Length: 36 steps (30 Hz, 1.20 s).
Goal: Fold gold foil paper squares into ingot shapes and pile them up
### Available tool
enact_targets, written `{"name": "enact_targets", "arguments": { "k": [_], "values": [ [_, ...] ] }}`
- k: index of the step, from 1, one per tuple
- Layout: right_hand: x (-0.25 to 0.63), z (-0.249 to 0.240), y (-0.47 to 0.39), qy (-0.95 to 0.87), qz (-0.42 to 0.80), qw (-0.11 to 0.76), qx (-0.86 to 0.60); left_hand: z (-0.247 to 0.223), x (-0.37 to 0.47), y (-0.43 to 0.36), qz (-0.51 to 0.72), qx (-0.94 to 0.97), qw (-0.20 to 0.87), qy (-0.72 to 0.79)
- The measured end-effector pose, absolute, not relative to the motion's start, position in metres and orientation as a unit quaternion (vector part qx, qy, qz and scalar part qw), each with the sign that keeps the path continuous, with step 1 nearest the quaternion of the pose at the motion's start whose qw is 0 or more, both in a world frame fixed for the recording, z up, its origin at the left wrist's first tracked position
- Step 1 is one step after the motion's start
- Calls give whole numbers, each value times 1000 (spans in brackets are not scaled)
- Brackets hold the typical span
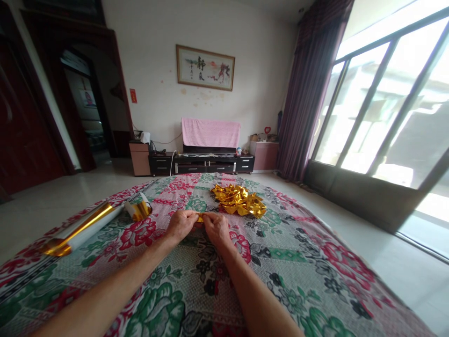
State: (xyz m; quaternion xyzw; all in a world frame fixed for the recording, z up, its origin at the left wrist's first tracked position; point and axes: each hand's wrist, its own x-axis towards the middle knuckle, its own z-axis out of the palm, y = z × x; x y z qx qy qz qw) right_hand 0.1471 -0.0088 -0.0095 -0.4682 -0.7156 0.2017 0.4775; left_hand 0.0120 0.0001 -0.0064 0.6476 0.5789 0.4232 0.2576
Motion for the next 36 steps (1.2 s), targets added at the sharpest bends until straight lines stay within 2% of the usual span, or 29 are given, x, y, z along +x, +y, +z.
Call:
{"name": "enact_targets", "arguments": {
  "k": [3,9,18,23,29,36],
  "values": [
    [147,-9,-9,-716,211,474,-467,-8,10,2,417,648,279,573],
    [147,-11,-7,-701,217,488,-473,-7,13,0,442,609,403,520],
    [147,-13,-5,-687,210,490,-494,-3,17,-4,461,591,421,511],
    [148,-11,-6,-690,216,486,-491,-12,14,2,453,610,410,505],
    [148,-11,-6,-701,220,475,-485,-22,11,12,445,642,277,559],
    [148,-14,-4,-694,218,480,-490,-15,13,5,422,662,242,570]
  ]
}}
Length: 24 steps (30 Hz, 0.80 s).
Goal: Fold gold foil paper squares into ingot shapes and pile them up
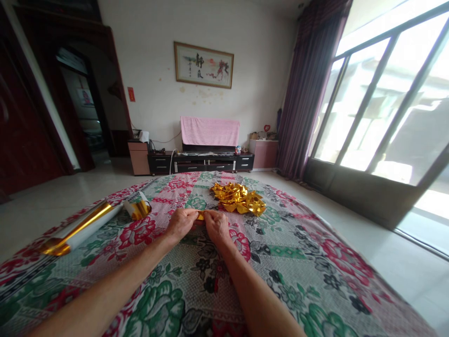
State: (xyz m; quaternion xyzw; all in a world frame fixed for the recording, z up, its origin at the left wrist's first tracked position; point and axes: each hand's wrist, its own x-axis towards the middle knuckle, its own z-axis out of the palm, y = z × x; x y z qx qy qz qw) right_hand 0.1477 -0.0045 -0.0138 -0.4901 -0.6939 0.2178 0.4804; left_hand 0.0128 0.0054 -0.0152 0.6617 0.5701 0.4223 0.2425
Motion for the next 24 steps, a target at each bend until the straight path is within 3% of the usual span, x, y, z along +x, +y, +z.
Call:
{"name": "enact_targets", "arguments": {
  "k": [24],
  "values": [
    [148,-11,-8,-692,220,488,-485,-9,16,1,409,663,222,586]
  ]
}}
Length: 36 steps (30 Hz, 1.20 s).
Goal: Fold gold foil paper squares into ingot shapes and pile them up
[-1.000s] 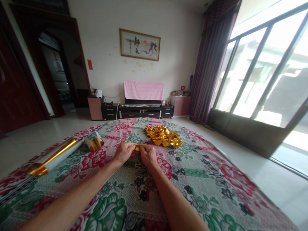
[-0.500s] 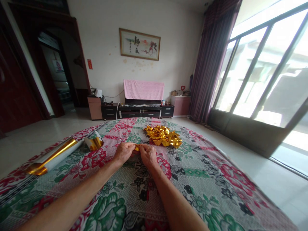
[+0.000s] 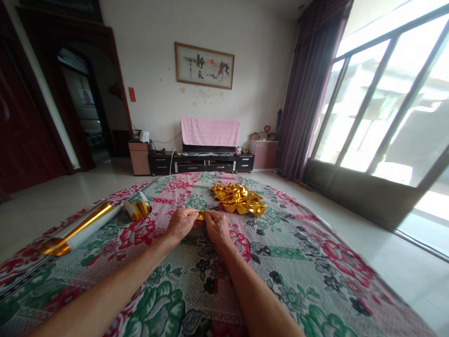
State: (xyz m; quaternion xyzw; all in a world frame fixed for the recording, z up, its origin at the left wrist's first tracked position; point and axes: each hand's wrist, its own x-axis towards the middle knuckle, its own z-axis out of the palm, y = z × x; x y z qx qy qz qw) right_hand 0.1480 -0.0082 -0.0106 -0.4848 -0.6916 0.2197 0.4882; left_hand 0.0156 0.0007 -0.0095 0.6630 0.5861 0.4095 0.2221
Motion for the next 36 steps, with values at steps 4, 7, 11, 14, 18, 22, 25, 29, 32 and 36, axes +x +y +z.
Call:
{"name": "enact_targets", "arguments": {
  "k": [4,7,11,14,18,22,25,29,32,36],
  "values": [
    [147,-14,-7,-706,206,487,-471,-7,15,0,409,660,215,592],
    [147,-15,-6,-701,207,492,-472,-4,16,-2,405,654,214,602],
    [147,-15,-5,-687,218,499,-481,-3,18,-4,411,654,235,590],
    [148,-14,-6,-692,216,495,-479,-3,19,-4,410,653,239,590],
    [147,-14,-6,-703,213,488,-471,-5,18,-4,405,655,225,596],
    [148,-14,-5,-698,212,489,-479,-6,20,-3,404,646,223,608],
    [149,-15,-4,-683,231,499,-480,-7,21,-3,418,640,222,606],
    [149,-15,-4,-679,249,509,-466,-8,21,0,438,640,230,588],
    [149,-12,-6,-692,237,499,-465,-10,18,3,435,642,235,586],
    [149,-11,-5,-694,232,497,-467,-12,17,5,428,641,237,591]
  ]
}}
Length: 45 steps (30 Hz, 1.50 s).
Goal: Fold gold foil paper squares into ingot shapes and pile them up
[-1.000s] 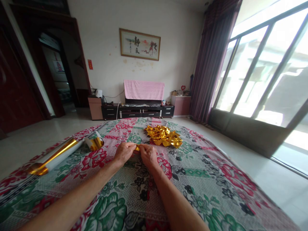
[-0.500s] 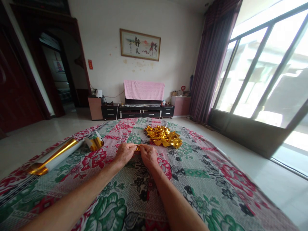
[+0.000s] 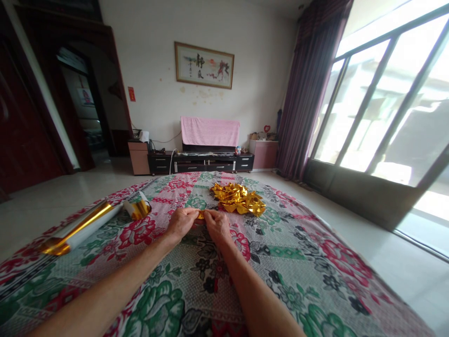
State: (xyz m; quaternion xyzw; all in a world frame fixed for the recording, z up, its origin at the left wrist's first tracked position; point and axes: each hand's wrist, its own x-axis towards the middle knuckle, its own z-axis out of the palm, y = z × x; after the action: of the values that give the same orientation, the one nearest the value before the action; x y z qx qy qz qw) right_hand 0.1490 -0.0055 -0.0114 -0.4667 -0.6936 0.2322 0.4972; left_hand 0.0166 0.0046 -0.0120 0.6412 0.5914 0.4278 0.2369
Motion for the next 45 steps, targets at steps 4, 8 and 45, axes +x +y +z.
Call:
{"name": "enact_targets", "arguments": {
  "k": [4,8,45],
  "values": [
    [150,-12,-5,-693,237,495,-467,-14,18,5,431,640,248,586],
    [149,-13,-5,-692,234,496,-470,-16,19,5,430,645,237,585],
    [145,-21,-9,-742,30,520,-422,10,5,-2,461,447,497,584]
  ]
}}
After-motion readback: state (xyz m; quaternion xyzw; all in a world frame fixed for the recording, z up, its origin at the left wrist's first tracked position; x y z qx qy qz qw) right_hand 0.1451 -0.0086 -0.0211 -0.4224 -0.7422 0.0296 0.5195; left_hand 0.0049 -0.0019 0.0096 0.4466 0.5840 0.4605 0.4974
